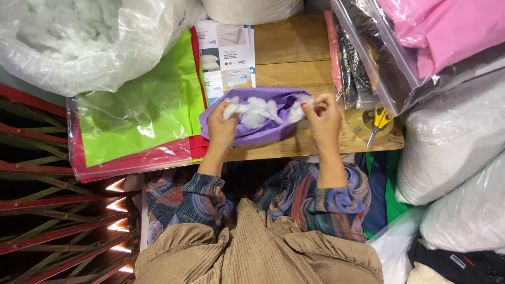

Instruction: Stuffing a purple fabric pouch with white polyester fiberfill by hand.

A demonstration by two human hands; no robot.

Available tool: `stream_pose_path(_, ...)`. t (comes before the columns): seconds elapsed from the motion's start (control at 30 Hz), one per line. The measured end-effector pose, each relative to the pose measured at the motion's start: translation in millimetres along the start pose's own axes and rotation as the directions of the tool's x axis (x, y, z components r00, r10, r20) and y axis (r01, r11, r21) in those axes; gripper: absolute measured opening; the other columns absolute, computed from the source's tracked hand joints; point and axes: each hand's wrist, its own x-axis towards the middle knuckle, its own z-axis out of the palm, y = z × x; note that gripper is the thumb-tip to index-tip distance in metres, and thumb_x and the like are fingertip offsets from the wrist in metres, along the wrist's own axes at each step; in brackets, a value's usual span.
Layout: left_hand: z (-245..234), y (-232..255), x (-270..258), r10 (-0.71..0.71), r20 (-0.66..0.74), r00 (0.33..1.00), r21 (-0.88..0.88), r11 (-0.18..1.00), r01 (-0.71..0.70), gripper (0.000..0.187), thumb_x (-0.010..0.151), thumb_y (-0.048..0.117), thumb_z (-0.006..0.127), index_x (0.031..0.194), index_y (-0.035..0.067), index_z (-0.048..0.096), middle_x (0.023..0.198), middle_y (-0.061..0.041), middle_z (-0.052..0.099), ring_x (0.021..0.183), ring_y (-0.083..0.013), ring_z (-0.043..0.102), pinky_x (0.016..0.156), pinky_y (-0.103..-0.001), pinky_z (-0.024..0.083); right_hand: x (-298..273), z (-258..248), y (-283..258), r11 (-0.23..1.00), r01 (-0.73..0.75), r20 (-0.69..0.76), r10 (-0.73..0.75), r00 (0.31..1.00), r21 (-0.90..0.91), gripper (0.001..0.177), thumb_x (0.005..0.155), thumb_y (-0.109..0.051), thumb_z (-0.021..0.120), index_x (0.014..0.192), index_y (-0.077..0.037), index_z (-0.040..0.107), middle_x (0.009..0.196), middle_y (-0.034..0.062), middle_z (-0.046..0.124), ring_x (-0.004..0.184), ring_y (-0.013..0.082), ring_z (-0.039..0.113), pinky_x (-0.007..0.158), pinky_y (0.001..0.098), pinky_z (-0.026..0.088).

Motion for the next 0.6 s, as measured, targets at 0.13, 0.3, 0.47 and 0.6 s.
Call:
stream_pose_path(0.13,-5,20,-1,0.123,0.092,0.988,0.187,0.973,-0.138,0.031,0.082,0.003,0.076,0.109,0.018,0.075,0.107,-0.010,0.070,0.107,-0.0313,0.068,0.094,-0.042,0.053,-6,22,-11,0.956,0.131,0.031,-0.128,0.991,-0.261,0.025,0.086,-0.007,0.085,0.095,-0.011,0.062,0.103,0.0135,0.067,0.089,0.0332,0.075,0.070,0.0379,0.064)
stream_pose_path(0.3,-15,23,2,0.114,0.132,0.985,0.276,0.950,-0.146,0.062,0.077,0.002,0.076,0.136,0.014,0.062,0.128,-0.019,0.051,0.125,-0.0439,0.054,0.108,-0.054,0.042,-13,45,-30,0.891,0.151,0.076,-0.131,0.988,-0.428,0.022,0.086,-0.005,0.080,0.105,-0.011,0.070,0.115,0.0139,0.058,0.107,0.0368,0.069,0.082,0.0359,0.064)
stream_pose_path(0.47,-20,11,1,0.098,0.209,0.973,0.254,0.955,-0.150,0.072,0.074,-0.002,0.069,0.143,0.015,0.056,0.137,-0.023,0.045,0.137,-0.0493,0.043,0.116,-0.056,0.033,-18,62,-18,0.798,0.368,0.261,-0.271,0.926,-0.478,0.026,0.084,-0.009,0.082,0.107,-0.017,0.072,0.110,0.0078,0.063,0.110,0.0314,0.067,0.091,0.0388,0.055)
stream_pose_path(0.6,-27,8,-1,0.146,0.236,0.961,0.356,0.907,-0.225,0.061,0.078,-0.003,0.063,0.137,0.011,0.061,0.137,-0.022,0.049,0.137,-0.0488,0.045,0.115,-0.057,0.035,-26,78,-15,0.701,0.488,0.403,-0.303,0.864,-0.520,0.038,0.083,-0.016,0.085,0.119,-0.019,0.073,0.122,0.0106,0.067,0.125,0.0343,0.059,0.109,0.0475,0.042)
